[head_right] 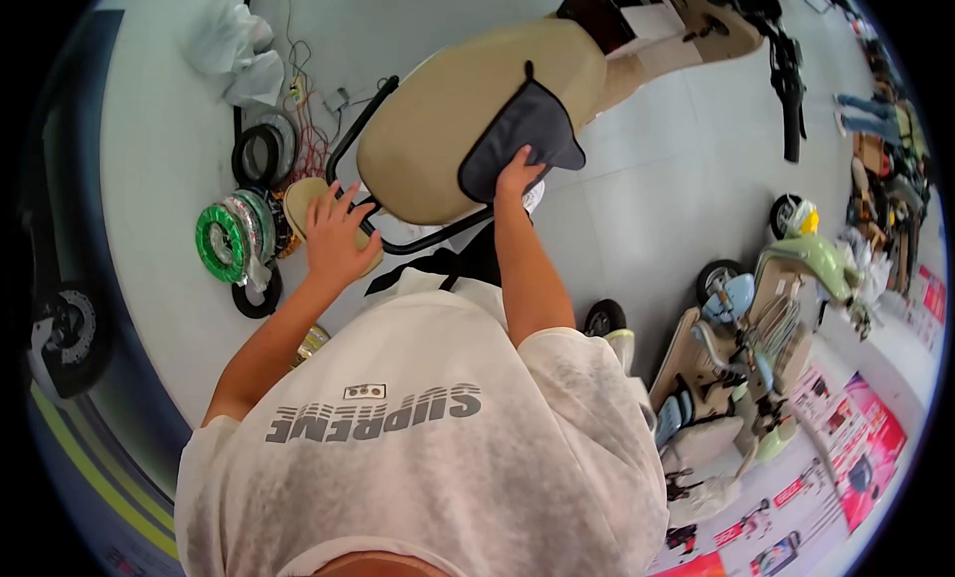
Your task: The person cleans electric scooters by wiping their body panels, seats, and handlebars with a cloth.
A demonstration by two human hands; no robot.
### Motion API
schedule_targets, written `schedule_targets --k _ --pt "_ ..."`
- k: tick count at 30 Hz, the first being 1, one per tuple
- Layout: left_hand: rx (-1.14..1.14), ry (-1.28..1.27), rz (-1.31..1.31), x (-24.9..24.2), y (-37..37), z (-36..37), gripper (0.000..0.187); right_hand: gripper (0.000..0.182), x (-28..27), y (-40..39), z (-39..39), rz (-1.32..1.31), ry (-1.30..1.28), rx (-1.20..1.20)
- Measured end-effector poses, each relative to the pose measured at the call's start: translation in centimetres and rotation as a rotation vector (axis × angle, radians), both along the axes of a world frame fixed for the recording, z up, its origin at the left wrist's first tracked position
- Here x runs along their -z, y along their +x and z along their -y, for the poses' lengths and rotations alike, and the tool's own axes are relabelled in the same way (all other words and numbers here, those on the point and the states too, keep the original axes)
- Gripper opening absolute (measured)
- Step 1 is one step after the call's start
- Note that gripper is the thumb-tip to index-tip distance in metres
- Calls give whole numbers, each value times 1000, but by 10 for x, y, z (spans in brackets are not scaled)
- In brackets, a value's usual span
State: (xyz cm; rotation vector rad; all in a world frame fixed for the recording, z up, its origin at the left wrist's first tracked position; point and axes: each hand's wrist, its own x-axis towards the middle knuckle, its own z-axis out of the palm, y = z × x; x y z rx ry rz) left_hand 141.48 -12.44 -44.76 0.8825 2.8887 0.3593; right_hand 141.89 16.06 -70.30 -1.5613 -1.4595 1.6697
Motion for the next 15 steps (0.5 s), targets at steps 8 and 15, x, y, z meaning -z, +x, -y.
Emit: schedule_targets --k 8,15 --pt "279 -3 368 40 -67 -64 68 94 -32 29 82 80 -151 -70" --pt "325 83 265 126 -153 -174 64 81 -27 24 60 -72 -217 -7"
